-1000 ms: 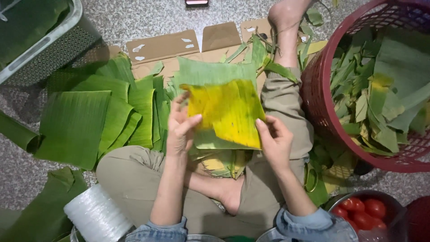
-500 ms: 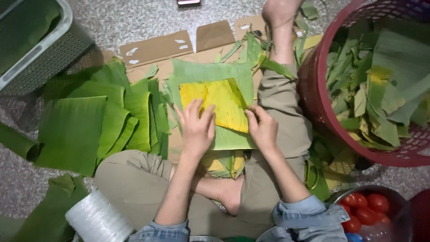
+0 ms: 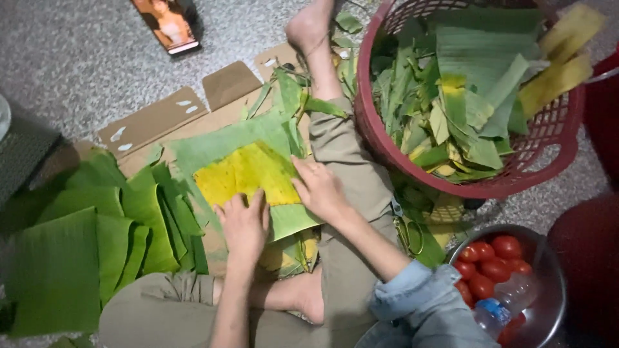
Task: Sorting, trimming, and stacking banana leaves on the floor for food preparation.
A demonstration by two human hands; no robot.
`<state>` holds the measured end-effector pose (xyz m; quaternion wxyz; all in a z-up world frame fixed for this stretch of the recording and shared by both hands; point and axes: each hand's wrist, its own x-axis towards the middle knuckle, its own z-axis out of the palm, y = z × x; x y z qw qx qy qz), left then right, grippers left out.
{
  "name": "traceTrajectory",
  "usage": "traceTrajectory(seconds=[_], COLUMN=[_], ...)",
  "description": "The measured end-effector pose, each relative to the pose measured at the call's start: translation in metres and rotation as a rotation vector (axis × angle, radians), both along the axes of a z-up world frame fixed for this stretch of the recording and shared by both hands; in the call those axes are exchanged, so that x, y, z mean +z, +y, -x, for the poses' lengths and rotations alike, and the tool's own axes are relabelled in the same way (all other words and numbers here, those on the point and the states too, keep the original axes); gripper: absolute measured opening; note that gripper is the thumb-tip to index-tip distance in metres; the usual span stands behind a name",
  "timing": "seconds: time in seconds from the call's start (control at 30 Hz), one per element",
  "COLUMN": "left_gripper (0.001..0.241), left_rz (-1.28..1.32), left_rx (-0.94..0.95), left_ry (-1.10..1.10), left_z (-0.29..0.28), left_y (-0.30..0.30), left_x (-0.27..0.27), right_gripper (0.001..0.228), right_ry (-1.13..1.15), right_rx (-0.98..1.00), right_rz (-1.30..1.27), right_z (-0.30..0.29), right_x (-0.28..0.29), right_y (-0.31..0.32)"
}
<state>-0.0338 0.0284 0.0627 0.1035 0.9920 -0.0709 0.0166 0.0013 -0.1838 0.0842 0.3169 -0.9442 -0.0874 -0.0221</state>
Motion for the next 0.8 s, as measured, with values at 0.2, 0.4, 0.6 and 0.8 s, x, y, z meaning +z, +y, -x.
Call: traceTrajectory(seconds=[0.2,0.4,0.6,0.8], left_gripper=[0.033,0.031,0.031,0.03], left_rz=[-0.018,0.018,-0.014,-0.001], left_rx=[0.02,0.039,0.02,0.033], left_ry=[0.019,-0.007,-0.037,-0.012], left_z=[-0.001,-0.001,-0.002,0.0], left_y=[-0.001,-0.003,-0.002,-0.001], left_x=[0.012,0.008,0.014,0.013], right_gripper=[0.012,0.044,0.03,0.044], right_ry=[-0.474,0.078,0.185,0.288], right_rx=[-0.316,-0.344,-0.377,-0.407], right_rz=[-0.099,0.436,0.652,0.67], right_z=[-0.048,-0.119,-0.129,-0.126], right_x=[0.087,0.043,-0.017,-0.002], right_y=[-0.126,-0.239,-0.274,-0.247])
